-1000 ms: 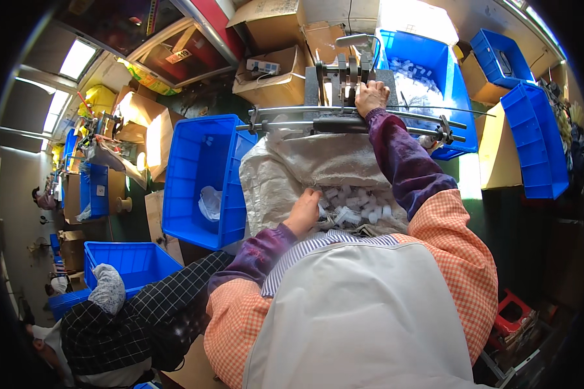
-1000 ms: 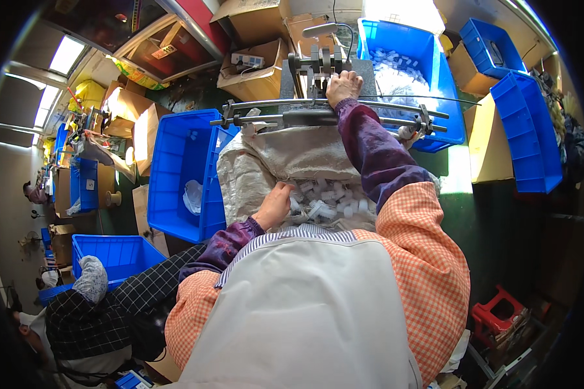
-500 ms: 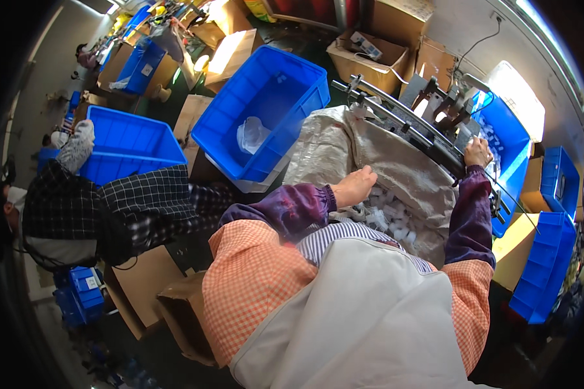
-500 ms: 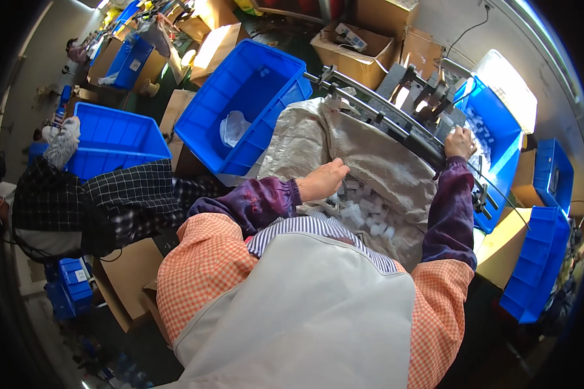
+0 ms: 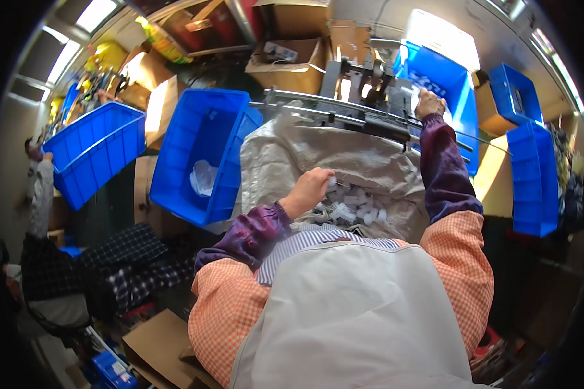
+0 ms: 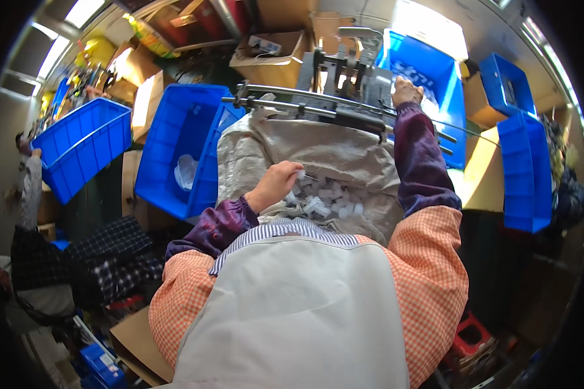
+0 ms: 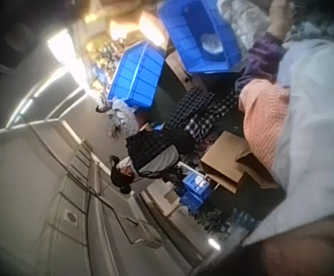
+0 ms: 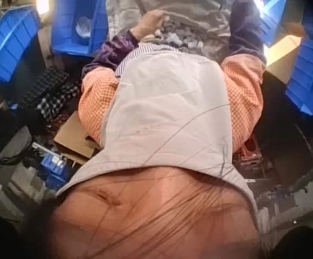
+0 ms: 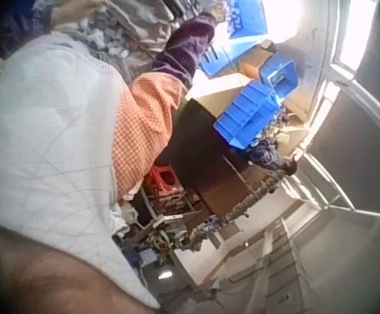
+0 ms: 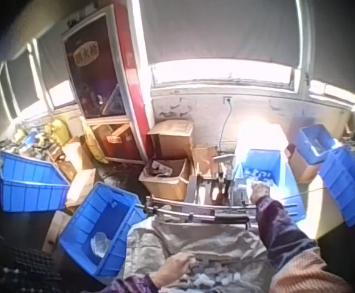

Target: The person sorts small white plastic components from a large sack into a blue bin. They pick up handfuls of the items, separate them, and place them into the bin.

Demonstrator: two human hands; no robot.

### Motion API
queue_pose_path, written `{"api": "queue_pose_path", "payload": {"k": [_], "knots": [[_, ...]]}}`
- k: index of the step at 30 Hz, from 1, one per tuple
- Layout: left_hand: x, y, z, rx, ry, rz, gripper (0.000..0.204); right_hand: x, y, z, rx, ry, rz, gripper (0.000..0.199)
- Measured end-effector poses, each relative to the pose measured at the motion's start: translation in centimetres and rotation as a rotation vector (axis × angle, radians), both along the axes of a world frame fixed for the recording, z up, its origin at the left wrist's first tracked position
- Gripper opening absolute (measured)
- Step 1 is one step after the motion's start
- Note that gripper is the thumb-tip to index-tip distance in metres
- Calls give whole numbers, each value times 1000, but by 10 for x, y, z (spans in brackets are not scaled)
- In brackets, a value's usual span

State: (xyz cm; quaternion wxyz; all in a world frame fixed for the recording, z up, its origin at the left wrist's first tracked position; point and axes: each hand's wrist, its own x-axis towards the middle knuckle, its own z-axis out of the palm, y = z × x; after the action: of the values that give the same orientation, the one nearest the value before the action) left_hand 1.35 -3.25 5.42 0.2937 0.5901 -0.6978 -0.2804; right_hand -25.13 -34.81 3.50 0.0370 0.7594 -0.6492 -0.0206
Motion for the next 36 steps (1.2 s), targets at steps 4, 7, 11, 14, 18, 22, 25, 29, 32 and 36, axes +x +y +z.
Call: {"api": "queue_pose_path", "payload": {"k": [4, 7, 11, 14, 18, 22, 25, 29, 32, 36], "knots": [[-17, -14, 20, -72, 95, -46, 19, -41, 7, 13, -300, -261, -345, 55], [-28, -26, 34, -94, 189, -16, 19, -20, 49, 30, -172, -489, 56, 50], [-44, -54, 49, -191, 195, 0, 24, 32, 142, 37, 499, -1026, 747, 30], [-48, -55, 50, -99, 324, 88, 30, 47, 150, 31, 566, -1021, 786, 28], [-21, -29, -11, -172, -140, -4, 40, 34, 91, 4, -61, -836, 431, 19], [-2, 23, -53, 365, -503, -316, 45, 29, 41, -28, -230, -471, 208, 17], [1, 39, -66, 347, -451, -344, 36, 36, 30, -34, -238, -339, 173, 18], [-3, 39, -70, 317, -479, -404, 28, 36, 24, -40, -213, -291, 151, 18], [-1, 39, -69, 322, -454, -415, 25, 39, 23, -36, -179, -362, 201, 19], [-1, 39, -71, 297, -416, -405, 24, 38, 22, -35, -168, -315, 191, 19]]}}
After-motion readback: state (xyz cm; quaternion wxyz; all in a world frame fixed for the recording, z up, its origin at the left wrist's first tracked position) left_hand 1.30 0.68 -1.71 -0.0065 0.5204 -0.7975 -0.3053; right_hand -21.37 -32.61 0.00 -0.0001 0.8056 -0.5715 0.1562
